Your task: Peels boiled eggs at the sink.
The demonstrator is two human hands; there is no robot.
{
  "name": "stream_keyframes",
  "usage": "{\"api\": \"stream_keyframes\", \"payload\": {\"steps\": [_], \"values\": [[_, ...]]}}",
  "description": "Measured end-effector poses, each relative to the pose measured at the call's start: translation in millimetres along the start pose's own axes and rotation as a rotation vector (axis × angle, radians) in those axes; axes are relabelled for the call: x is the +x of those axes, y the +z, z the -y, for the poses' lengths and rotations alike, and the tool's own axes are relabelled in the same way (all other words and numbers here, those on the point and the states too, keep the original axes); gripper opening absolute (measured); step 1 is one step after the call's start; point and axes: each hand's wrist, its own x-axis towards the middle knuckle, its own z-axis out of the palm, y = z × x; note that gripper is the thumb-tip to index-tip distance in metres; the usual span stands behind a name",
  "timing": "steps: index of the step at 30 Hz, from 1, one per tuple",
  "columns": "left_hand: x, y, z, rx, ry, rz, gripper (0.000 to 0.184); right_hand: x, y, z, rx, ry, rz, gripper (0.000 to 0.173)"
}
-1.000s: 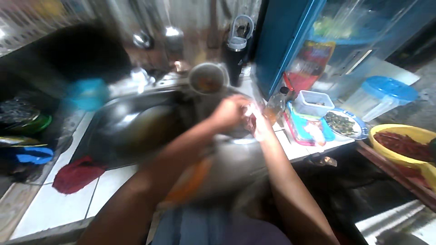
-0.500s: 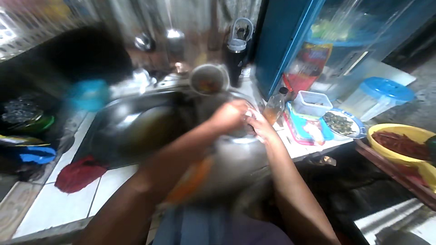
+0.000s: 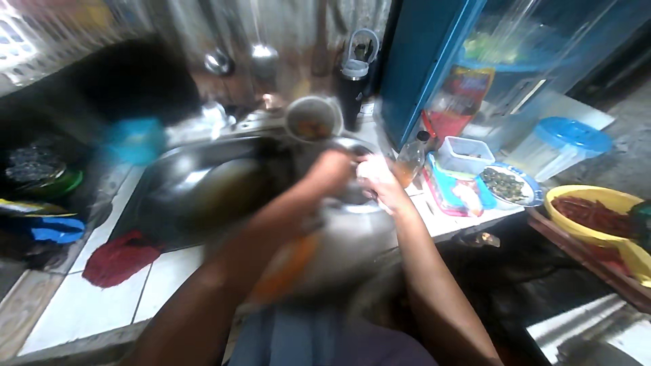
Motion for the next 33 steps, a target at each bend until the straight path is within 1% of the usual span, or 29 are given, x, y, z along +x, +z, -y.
{"api": "stream_keyframes", "payload": {"steps": [1,2,3,4,5,6,7,8,10,13,18,21,23,25,26,27,29,30,31,32,33], "values": [[0.9,-1.6,0.4,0.005,-0.061,0.075,0.034,0.6,-1.1,-1.8,-0.003,-0.014,-0.002,0.052],[-0.5,-2.0,0.1,-0.006,-0.063,0.073,0.036,0.7,-1.9,-2.3,-0.009,-0.017,-0.005,0.053],[-3.3,-1.7,-0.1,-0.034,-0.011,0.013,0.035,0.5,-2.1,-1.5,-0.022,-0.01,-0.012,0.053],[-5.4,-0.3,1.1,-0.062,0.108,-0.082,0.032,0.0,-1.5,0.2,-0.043,0.005,-0.018,0.052],[-5.0,1.2,3.4,-0.086,0.26,-0.159,0.028,-0.9,-0.5,2.3,-0.067,0.025,-0.02,0.047],[-2.7,1.1,5.5,-0.098,0.409,-0.181,0.025,-2.0,0.2,4.0,-0.084,0.044,-0.014,0.039],[0.4,-0.4,7.1,-0.085,0.537,-0.165,0.022,-2.8,0.8,6.1,-0.099,0.059,0.003,0.033],[3.8,-2.4,8.8,-0.06,0.635,-0.137,0.02,-3.4,0.6,8.7,-0.118,0.069,0.028,0.033],[9.0,-7.9,11.1,0.027,0.755,-0.105,0.019,-2.4,-2.2,13.8,-0.161,0.086,0.073,0.038],[11.0,-11.8,14.2,0.147,0.833,-0.105,0.018,-0.4,-0.1,22.1,-0.192,0.11,0.09,0.039],[6.9,-8.2,20.2,0.2,0.827,-0.172,0.017,5.3,5.0,25.5,-0.187,0.143,0.111,0.035],[3.9,-4.2,23.7,0.223,0.79,-0.217,0.014,8.5,5.2,22.2,-0.226,0.144,0.126,0.034],[2.4,-2.6,24.2,0.218,0.697,-0.231,0.014,8.7,5.4,21.0,-0.248,0.133,0.124,0.036],[0.6,-4.1,20.3,0.171,0.532,-0.235,0.015,8.4,5.5,18.8,-0.23,0.112,0.106,0.035],[0.9,-4.9,18.9,0.155,0.437,-0.246,0.016,9.5,4.1,16.7,-0.226,0.097,0.096,0.038],[1.4,-7.1,17.9,0.158,0.332,-0.194,0.019,11.3,2.1,14.1,-0.241,0.082,0.084,0.045],[5.0,-10.8,19.7,0.139,0.092,0.099,0.034,14.6,-1.6,8.1,-0.31,0.069,0.042,0.055],[5.5,-9.6,21.4,0.108,0.046,0.164,0.04,15.4,-2.6,6.0,-0.333,0.069,0.02,0.056],[3.6,-7.8,22.2,0.061,0.069,0.126,0.039,15.9,-2.8,5.6,-0.344,0.069,-0.003,0.054],[0.9,-6.1,21.6,0.015,0.148,0.015,0.034,15.8,-2.4,7.0,-0.346,0.078,-0.02,0.051],[-0.4,-3.0,21.2,-0.019,0.272,-0.128,0.028,15.0,-1.7,8.1,-0.352,0.085,-0.03,0.05]]}}
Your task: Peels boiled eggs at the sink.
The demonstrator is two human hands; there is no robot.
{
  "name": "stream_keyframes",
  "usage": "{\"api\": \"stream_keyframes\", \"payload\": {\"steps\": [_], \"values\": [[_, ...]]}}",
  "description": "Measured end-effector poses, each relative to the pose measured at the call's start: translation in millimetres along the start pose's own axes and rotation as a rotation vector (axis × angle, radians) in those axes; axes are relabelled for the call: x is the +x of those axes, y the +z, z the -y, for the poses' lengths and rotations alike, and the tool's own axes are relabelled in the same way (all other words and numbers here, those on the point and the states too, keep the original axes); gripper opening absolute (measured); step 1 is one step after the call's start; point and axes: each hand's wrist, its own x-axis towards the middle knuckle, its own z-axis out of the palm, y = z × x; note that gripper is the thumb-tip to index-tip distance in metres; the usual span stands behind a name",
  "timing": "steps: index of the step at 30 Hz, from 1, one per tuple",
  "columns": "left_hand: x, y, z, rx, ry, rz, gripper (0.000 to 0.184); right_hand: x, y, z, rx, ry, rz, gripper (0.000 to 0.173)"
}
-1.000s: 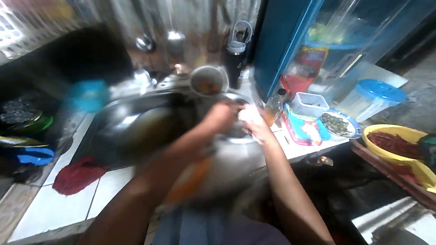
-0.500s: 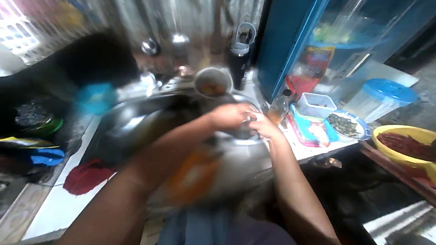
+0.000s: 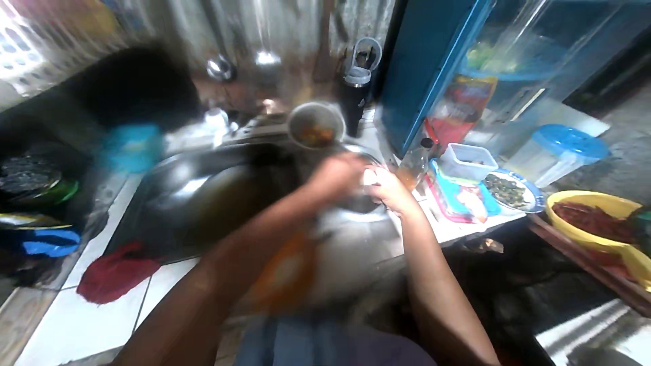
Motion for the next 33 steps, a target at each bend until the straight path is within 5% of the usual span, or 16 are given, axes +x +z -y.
{"api": "stream_keyframes", "payload": {"steps": [2,5,10,12,16,19,23,28,33], "values": [[2.1,2.0,-1.4,-0.016,0.2,-0.108,0.02,-3.0,2.0,2.6,-0.03,0.024,-0.016,0.051],[4.0,4.5,-0.9,0.022,0.291,-0.033,0.019,-5.3,4.6,4.9,-0.048,0.037,-0.015,0.05],[4.1,12.1,-1.3,0.264,0.512,-0.174,0.006,-9.8,4.9,9.2,0.009,0.035,-0.009,0.043],[5.9,4.0,-13.4,0.299,0.362,-0.04,0.01,-10.7,4.9,6.9,0.063,0.032,-0.009,0.046],[17.6,-7.2,-21.4,0.213,-0.211,0.21,0.026,-7.9,1.5,-1.6,0.039,-0.007,-0.001,0.052],[21.5,-4.4,-16.1,-0.082,-0.428,0.191,0.03,-5.2,-0.4,-8.9,0.02,-0.039,-0.051,0.058],[14.3,3.6,-25.4,-0.292,-0.336,0.167,0.035,-2.9,4.3,-12.8,0.022,-0.087,-0.156,0.06],[11.4,8.8,-33.4,-0.222,-0.209,0.022,0.031,-5.1,9.5,-9.4,-0.02,-0.149,-0.2,0.051],[11.3,14.6,-36.8,-0.2,-0.256,0.017,0.031,-6.8,15.8,-10.8,-0.039,-0.166,-0.254,0.051]]}}
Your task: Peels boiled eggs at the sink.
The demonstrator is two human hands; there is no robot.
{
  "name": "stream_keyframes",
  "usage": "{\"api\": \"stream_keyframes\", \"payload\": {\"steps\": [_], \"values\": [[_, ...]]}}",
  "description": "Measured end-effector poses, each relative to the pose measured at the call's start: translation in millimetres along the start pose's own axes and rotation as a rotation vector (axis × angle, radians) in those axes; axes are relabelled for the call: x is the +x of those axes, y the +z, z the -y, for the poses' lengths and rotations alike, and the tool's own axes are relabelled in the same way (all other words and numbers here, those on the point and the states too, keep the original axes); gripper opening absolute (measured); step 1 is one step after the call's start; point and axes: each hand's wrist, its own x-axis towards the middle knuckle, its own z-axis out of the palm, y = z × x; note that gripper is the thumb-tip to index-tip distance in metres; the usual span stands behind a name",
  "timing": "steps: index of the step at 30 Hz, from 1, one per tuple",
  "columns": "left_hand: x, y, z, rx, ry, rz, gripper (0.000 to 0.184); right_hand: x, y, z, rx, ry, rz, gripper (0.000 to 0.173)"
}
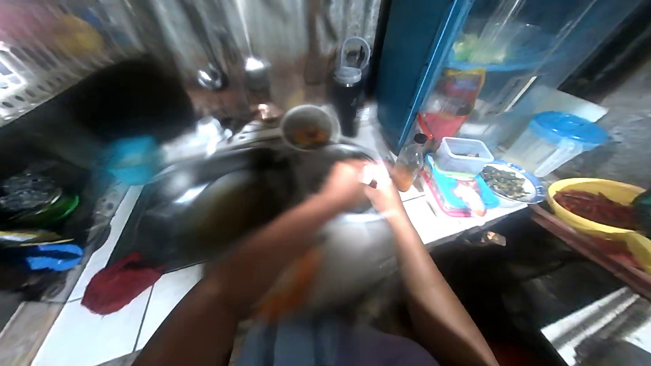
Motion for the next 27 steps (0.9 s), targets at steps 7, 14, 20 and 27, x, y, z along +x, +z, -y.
{"api": "stream_keyframes", "payload": {"steps": [7,14,20,27], "values": [[-2.9,9.8,5.4,-0.028,0.057,-0.147,0.026,0.1,-2.8,-2.2,0.072,-0.004,0.005,0.052],[5.0,-2.3,9.4,-0.07,-0.104,-0.111,0.025,0.4,0.1,-11.4,0.473,-0.016,0.01,0.063],[4.5,-9.7,17.2,0.052,-0.067,-0.034,0.028,0.1,-3.4,-12.5,0.518,0.009,0.018,0.06],[-4.0,0.3,9.6,0.214,0.338,-0.221,0.014,-3.8,-2.2,-3.2,0.327,-0.003,0.03,0.052]]}}
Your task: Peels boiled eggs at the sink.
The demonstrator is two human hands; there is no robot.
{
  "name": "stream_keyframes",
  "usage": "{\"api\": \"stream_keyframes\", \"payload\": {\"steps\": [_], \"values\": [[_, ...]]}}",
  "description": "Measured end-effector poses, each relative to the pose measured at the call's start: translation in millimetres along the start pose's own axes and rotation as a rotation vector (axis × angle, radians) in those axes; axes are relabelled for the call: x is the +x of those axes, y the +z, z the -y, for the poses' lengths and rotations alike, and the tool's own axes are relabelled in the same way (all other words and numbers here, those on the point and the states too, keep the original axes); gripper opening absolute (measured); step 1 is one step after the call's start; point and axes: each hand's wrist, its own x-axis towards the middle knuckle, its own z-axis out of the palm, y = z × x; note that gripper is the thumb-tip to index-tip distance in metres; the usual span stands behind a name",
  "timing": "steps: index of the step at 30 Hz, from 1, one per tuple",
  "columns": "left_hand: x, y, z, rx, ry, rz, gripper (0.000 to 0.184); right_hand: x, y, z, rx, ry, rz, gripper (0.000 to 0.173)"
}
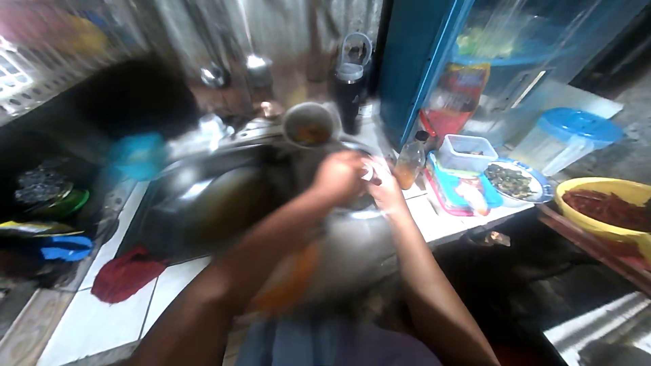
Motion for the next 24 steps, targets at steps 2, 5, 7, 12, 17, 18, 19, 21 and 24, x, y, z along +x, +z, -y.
{"api": "stream_keyframes", "payload": {"steps": [2,5,7,12,17,18,19,21,24], "values": [[-2.8,2.5,-3.7,0.085,0.034,-0.049,0.011,-0.8,-0.1,4.8,-0.061,0.016,0.009,0.05],[-4.8,7.7,-3.1,0.235,0.123,-0.088,0.007,-2.8,-0.9,8.3,-0.119,0.032,0.017,0.048],[-2.2,5.8,-1.7,0.295,0.144,-0.032,0.007,-4.5,-2.0,8.7,-0.117,0.039,0.025,0.047],[9.2,-5.3,2.0,0.362,0.049,0.132,0.014,-10.0,-6.8,7.3,-0.004,0.061,0.087,0.042],[22.1,-21.1,5.1,0.206,-0.416,0.376,0.033,-10.7,-11.5,4.6,0.061,0.044,0.075,0.055],[17.0,-19.7,10.6,0.152,-0.307,0.301,0.029,-10.2,-13.5,4.5,0.064,0.05,0.078,0.056],[12.3,-16.9,16.3,0.088,-0.131,0.206,0.022,-9.6,-15.6,4.7,0.061,0.059,0.089,0.055],[11.7,-12.3,23.1,-0.057,0.198,0.137,0.016,-8.2,-18.6,7.1,0.05,0.113,0.124,0.048],[16.2,-11.3,23.0,-0.132,0.341,0.228,0.021,-2.7,-22.6,14.4,-0.04,0.159,0.205,0.051]]}}
